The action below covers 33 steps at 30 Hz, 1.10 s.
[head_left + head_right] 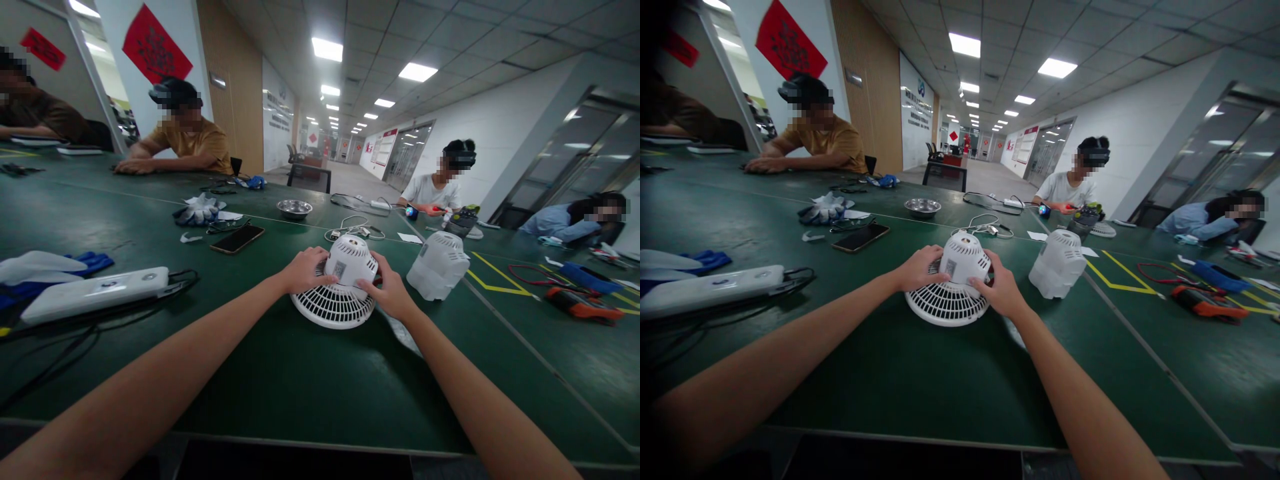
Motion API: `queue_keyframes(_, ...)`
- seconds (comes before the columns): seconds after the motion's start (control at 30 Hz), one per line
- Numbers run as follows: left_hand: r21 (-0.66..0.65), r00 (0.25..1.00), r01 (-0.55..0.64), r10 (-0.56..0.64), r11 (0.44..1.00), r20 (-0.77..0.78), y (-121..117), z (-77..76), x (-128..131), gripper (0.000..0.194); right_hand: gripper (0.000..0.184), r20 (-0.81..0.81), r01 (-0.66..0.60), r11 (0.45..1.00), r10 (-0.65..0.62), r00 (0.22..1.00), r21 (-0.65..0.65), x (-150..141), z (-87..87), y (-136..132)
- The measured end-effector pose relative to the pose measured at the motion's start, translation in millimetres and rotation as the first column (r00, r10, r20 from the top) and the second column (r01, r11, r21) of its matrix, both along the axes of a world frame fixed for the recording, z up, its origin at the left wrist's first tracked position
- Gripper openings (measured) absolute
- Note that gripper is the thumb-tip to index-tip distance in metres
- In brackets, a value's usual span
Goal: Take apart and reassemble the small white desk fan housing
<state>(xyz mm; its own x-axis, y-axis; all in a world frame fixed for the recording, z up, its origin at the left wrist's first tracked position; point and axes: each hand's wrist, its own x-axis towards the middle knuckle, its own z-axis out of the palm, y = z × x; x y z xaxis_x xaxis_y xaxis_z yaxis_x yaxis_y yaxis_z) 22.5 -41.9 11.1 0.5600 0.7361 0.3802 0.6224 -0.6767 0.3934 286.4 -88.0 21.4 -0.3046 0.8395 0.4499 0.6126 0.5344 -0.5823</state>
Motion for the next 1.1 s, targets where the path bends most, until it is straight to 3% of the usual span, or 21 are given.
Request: queue_keyframes(1.1,-0.01,1.0,-0.002,0.002,1.0,0.0,0.6,-0.7,0.1,0.075,0.073,-0.012,-0.001,1.0,0.001,1.0,-0.008,1.5,-1.7,0.7)
